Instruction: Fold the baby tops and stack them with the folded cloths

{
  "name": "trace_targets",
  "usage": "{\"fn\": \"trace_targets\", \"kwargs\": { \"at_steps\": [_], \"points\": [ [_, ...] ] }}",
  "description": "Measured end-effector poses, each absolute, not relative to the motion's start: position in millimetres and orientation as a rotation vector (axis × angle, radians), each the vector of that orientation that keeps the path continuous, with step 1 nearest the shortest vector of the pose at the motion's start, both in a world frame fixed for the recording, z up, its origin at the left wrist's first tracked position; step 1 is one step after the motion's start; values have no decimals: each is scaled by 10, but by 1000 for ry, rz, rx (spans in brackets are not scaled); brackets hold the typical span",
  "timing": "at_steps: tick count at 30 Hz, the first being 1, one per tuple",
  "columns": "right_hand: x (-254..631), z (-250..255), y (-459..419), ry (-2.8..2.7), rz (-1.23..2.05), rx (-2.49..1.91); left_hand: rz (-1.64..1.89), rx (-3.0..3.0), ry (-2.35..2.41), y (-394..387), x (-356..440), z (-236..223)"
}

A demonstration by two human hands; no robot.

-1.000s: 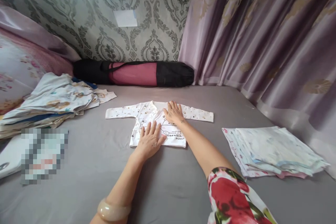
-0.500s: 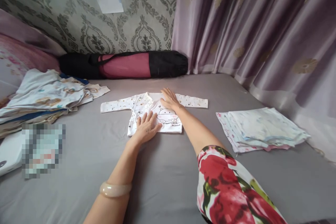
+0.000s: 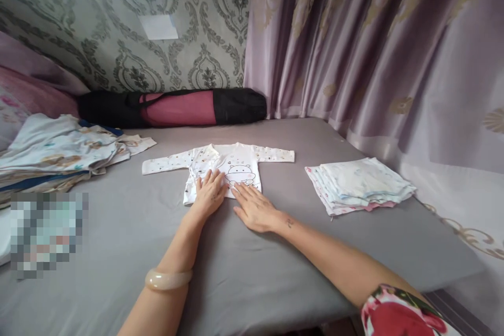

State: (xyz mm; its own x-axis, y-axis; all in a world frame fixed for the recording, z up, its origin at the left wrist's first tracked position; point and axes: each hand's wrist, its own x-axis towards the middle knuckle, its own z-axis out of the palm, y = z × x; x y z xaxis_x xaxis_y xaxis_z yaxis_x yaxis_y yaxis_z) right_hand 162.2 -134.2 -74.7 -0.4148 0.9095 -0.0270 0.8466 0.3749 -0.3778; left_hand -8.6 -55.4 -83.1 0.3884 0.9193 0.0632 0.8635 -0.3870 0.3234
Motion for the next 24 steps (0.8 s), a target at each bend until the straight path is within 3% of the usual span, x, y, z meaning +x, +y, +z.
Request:
{"fn": "trace_targets", "kwargs": {
  "at_steps": [6, 9, 13, 24],
  "points": [
    [1908, -577, -952, -2071, 893, -1556, 351, 2417, 1537, -544, -49, -811],
    [2102, -606, -540, -1830, 597, -1757, 338, 2398, 1548, -533, -57, -806],
    [2205, -709, -135, -1910, 332, -2064, 321, 2397, 1553, -539, -70, -810],
    [2151, -914, 173, -1917, 403, -2185, 302, 2380, 1565, -508, -79, -828]
  ]
}}
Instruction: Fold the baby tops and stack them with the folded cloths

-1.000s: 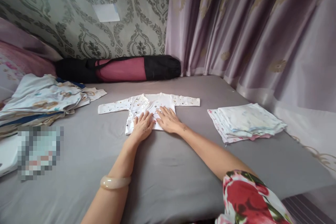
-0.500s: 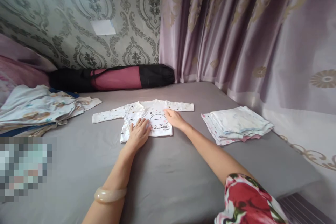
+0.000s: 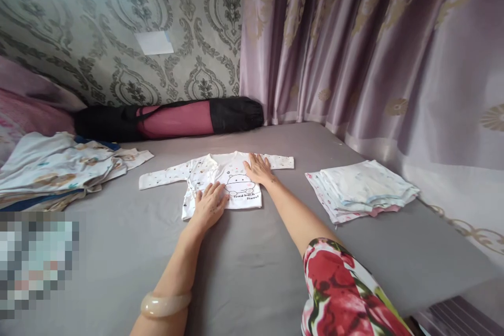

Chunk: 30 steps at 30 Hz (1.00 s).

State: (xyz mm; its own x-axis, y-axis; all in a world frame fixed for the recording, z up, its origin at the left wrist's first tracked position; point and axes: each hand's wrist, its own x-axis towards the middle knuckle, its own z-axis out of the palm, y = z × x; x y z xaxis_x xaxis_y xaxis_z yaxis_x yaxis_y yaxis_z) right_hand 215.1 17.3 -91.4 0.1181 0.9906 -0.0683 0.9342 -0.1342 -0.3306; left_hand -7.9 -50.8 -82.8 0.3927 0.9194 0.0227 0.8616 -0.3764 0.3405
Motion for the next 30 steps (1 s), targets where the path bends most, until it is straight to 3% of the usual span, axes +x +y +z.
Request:
{"fn": "trace_targets", "kwargs": {
  "at_steps": [4, 10, 18, 23, 30],
  "points": [
    [2283, -865, 143, -1842, 517, -2176, 314, 2370, 1577, -503, -87, -821],
    [2624, -891, -122, -1919, 247, -2379, 283, 2351, 1562, -504, -92, -812],
    [3088, -792, -302, -1648, 134, -2694, 330, 2354, 1536, -520, -89, -783],
    [2680, -648, -33, -1756, -152, -2458, 561, 2288, 1535, -506, -87, -704],
    [1582, -493, 613, -1939, 266, -2114, 714, 2168, 1795, -387, -213, -704]
  ]
}}
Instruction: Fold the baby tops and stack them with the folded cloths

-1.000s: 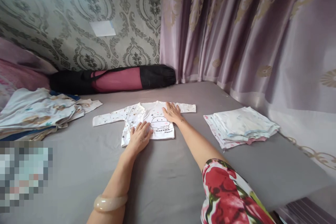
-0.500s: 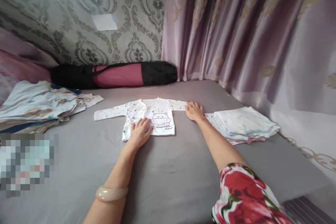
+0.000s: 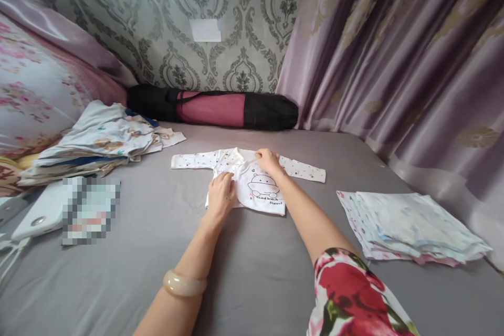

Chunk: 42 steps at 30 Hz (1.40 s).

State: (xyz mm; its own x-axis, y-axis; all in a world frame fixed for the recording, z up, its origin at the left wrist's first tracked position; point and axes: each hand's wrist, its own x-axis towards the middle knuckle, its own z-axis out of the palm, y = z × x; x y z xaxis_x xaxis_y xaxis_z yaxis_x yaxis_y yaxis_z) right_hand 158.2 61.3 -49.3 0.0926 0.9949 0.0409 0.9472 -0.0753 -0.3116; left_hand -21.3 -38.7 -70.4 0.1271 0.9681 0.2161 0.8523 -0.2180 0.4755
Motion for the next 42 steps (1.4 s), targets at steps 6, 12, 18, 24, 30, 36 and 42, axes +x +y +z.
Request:
{"fn": "trace_targets", "kwargs": {
  "at_steps": [6, 12, 18, 24, 30, 36, 42],
  "points": [
    [1077, -557, 921, -2010, 365, -2182, 641, 2043, 1982, -319, -265, -727],
    [1036, -599, 976, -2042, 347, -2275, 504, 2027, 1943, -309, -291, -764],
    [1019, -633, 851, -2030, 95, -2241, 362, 1965, 1914, -305, -307, -749],
    [807, -655, 812, -2278, -60, -1895, 408, 2083, 1904, -305, -321, -733],
    [602, -824, 889, -2445, 209, -1854, 417, 2173, 1792, -279, -293, -833],
    [625, -858, 968, -2463, 334, -1949, 567, 2063, 1781, -268, -321, -764],
    [390, -747, 972, -2505, 297, -1812, 1129, 1498, 1898, -173, -474, -646]
  ]
}}
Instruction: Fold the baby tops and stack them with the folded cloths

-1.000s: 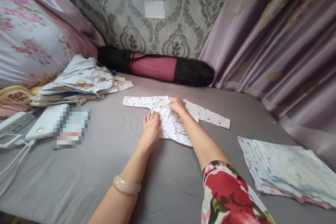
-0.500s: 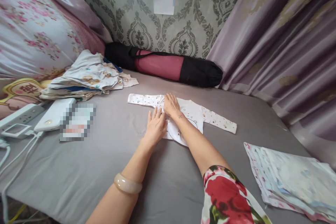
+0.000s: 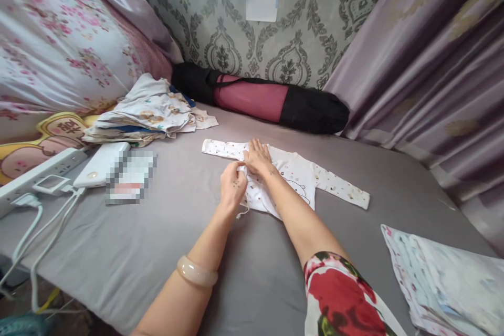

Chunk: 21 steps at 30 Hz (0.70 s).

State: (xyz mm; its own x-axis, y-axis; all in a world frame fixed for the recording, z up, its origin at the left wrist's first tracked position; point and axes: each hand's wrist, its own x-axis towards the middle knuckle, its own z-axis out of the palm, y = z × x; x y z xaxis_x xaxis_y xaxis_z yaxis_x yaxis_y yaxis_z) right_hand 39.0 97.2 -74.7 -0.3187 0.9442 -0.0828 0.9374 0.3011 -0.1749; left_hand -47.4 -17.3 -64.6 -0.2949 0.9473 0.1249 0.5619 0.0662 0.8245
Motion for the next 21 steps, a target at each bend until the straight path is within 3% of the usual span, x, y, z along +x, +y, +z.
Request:
{"fn": "trace_targets", "kwargs": {
  "at_steps": [10, 16, 21],
  "points": [
    [59, -896, 916, -2492, 370, -1685, 1404, 991, 1979, -77, -751, -626],
    [266, -620, 854, -2305, 478, -1607, 1240, 1019, 2040, -54, -856, -663],
    [516, -331, 185, -2294, 442, -1814, 980, 1211, 2078, -51, -843, -686]
  ]
}}
